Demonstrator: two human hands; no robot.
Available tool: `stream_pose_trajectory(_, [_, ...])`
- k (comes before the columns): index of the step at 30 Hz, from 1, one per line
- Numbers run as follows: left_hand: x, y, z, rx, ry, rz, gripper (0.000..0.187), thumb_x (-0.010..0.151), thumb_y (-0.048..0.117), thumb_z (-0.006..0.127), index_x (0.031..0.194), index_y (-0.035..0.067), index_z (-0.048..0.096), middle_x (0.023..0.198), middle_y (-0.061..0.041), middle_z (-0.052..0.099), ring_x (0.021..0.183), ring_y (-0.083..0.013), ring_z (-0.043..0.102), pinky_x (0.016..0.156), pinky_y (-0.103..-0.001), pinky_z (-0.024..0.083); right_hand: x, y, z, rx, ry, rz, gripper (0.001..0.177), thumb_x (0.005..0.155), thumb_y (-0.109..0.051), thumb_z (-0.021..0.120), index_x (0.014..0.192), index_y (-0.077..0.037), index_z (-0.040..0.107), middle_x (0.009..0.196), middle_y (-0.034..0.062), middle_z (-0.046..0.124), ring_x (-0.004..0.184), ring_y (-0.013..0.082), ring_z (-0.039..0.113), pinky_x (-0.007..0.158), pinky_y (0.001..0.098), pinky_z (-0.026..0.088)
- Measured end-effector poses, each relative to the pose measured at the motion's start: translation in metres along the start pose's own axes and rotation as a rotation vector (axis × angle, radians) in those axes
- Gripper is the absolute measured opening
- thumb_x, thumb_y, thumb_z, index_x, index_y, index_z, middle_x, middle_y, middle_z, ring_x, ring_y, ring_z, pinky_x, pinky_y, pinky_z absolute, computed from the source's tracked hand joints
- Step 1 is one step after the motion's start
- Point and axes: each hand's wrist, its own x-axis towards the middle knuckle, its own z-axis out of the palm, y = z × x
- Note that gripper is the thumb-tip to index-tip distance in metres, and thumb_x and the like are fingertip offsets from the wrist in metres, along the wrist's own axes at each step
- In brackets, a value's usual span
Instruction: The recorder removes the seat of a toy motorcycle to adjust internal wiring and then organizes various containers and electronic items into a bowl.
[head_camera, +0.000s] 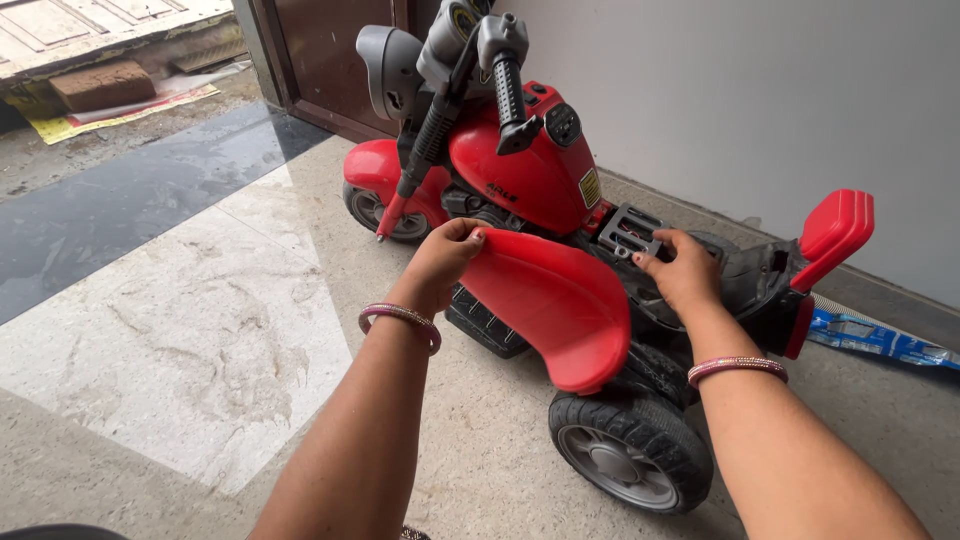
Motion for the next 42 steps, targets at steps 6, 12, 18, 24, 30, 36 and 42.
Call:
stream_pose_trajectory(6, [0.006, 0.004, 0.021, 0.003, -0.052, 0.061, 0.023, 0.102, 0.020, 0.058, 0.113, 0.004, 0.069, 0.102, -0.003, 0.071, 0.095, -0.0119, 0.062, 0.089, -0.029, 0.050, -0.005, -0.009, -0.003, -0.029, -0.030, 0.053, 0.042, 0.083, -0.028, 0.084, 0.122, -0.015, 0.074, 0.121, 0.0133, 0.075, 0.111, 0.0267, 0.072, 0.096, 0.0404, 0.055])
stream_pose_trajectory(12, [0.010, 0.009, 0.031, 0.029, -0.060, 0.105, 0.023, 0.102, 0.019, 0.060, 0.115, 0.002, 0.069, 0.106, -0.004, 0.071, 0.100, -0.0107, 0.061, 0.094, -0.027, 0.047, -0.008, -0.016, 0.000, 0.004, 0.016, 0.027, 0.037, 0.083, -0.024, 0.084, 0.118, -0.014, 0.076, 0.111, 0.0141, 0.077, 0.098, 0.0235, 0.075, 0.088, 0.0382, 0.059])
stream_pose_trajectory(18, [0.006, 0.018, 0.041, -0.019, -0.079, 0.089, 0.024, 0.102, 0.019, 0.059, 0.115, 0.002, 0.068, 0.107, -0.005, 0.072, 0.100, -0.0119, 0.063, 0.094, -0.028, 0.050, -0.005, -0.010, 0.003, -0.001, 0.009, 0.062, 0.034, 0.085, -0.024, 0.082, 0.118, -0.015, 0.077, 0.111, 0.0120, 0.077, 0.097, 0.0218, 0.075, 0.086, 0.0378, 0.060])
stream_pose_trajectory(24, [0.013, 0.017, 0.043, -0.023, -0.069, 0.111, 0.023, 0.102, 0.018, 0.059, 0.115, 0.002, 0.068, 0.108, -0.005, 0.071, 0.100, -0.0120, 0.063, 0.093, -0.028, 0.049, -0.009, -0.027, -0.016, -0.087, -0.053, 0.086, 0.041, 0.086, -0.034, 0.082, 0.122, -0.016, 0.075, 0.112, 0.0139, 0.074, 0.094, 0.0264, 0.074, 0.085, 0.0406, 0.058])
stream_pose_trajectory(30, [0.010, 0.026, 0.047, -0.039, -0.039, 0.132, 0.021, 0.102, 0.017, 0.058, 0.111, 0.002, 0.069, 0.105, -0.005, 0.071, 0.097, -0.0116, 0.062, 0.090, -0.028, 0.050, 0.001, -0.039, -0.026, -0.026, 0.050, -0.031, 0.041, 0.094, -0.048, 0.076, 0.112, -0.011, 0.078, 0.104, 0.0088, 0.079, 0.095, 0.0221, 0.073, 0.088, 0.0371, 0.055])
stream_pose_trajectory(36, [0.005, 0.035, 0.047, 0.006, 0.006, 0.148, 0.021, 0.101, 0.017, 0.059, 0.110, 0.002, 0.070, 0.102, -0.005, 0.071, 0.092, -0.0115, 0.061, 0.086, -0.028, 0.050, -0.011, -0.065, -0.024, 0.256, -0.249, -0.116, 0.052, 0.091, -0.054, 0.070, 0.114, -0.008, 0.076, 0.097, 0.0054, 0.078, 0.088, 0.0140, 0.069, 0.080, 0.0330, 0.055])
stream_pose_trajectory(42, [0.006, 0.033, 0.041, 0.162, 0.115, 0.163, 0.017, 0.098, 0.016, 0.062, 0.109, 0.007, 0.072, 0.105, -0.006, 0.073, 0.097, -0.0148, 0.066, 0.087, -0.031, 0.052, -0.022, -0.068, -0.003, 0.287, -0.665, -0.086, 0.065, 0.077, -0.050, 0.079, 0.125, -0.008, 0.069, 0.121, 0.0107, 0.076, 0.111, 0.0175, 0.068, 0.096, 0.0334, 0.052])
